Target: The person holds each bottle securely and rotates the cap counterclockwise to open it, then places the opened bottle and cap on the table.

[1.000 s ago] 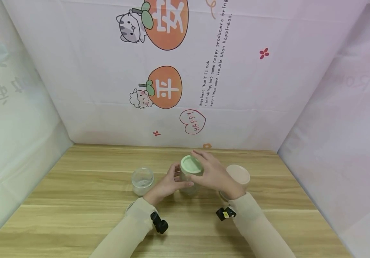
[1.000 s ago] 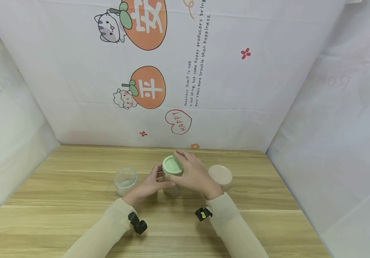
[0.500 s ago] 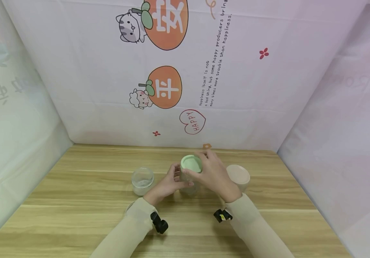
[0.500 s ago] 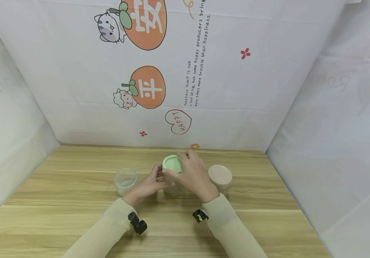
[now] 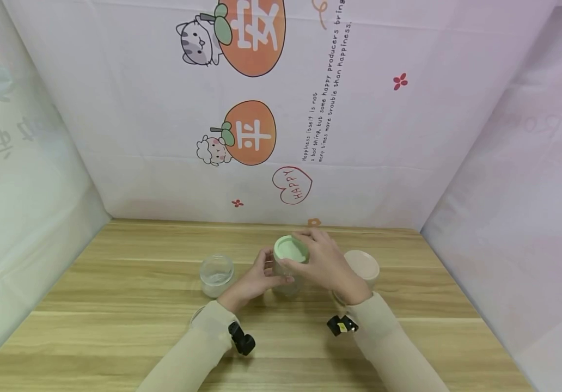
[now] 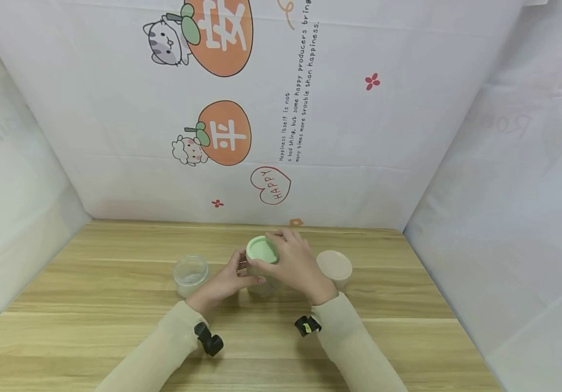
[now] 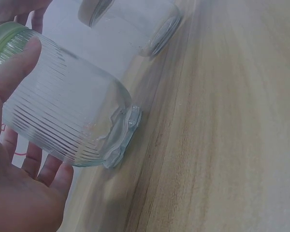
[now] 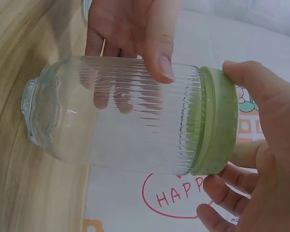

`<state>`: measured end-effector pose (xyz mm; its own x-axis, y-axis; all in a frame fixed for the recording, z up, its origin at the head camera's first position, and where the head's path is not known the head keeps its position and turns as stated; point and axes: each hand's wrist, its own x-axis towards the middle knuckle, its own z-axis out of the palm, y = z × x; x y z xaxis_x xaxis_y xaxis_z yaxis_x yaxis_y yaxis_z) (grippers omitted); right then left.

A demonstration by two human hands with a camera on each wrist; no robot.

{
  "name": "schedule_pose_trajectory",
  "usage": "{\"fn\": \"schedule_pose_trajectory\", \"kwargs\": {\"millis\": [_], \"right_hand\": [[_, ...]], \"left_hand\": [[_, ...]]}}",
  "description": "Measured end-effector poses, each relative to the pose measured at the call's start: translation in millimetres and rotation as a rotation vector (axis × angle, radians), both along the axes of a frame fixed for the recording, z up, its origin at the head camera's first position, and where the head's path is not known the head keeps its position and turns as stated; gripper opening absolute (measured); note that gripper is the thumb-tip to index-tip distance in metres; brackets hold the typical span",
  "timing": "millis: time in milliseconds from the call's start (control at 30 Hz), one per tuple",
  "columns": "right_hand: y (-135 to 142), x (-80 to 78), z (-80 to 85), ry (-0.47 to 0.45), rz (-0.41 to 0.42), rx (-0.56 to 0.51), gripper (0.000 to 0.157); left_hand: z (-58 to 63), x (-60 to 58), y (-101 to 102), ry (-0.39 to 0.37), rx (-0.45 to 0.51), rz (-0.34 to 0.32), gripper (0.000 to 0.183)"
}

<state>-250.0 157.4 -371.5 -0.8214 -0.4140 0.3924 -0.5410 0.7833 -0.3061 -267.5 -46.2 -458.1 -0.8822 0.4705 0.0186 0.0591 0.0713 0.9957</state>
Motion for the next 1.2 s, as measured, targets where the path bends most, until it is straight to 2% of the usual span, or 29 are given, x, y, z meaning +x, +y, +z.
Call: {"fn": "schedule_pose_trajectory", "kwargs": {"millis": [733, 1200], "right_hand": [[13.6, -3.8, 2.6, -0.173, 0.143, -0.084, 0.07], [10.6, -7.7, 0.1, -0.259, 0.229, -0.144, 0.073]], "left_hand": [[-1.2, -1.0, -0.2, 0.013, -0.02, 0.011, 0.087], [0.0, -0.3, -0.3, 0.007, -0.036, 0.016, 0.084]]}}
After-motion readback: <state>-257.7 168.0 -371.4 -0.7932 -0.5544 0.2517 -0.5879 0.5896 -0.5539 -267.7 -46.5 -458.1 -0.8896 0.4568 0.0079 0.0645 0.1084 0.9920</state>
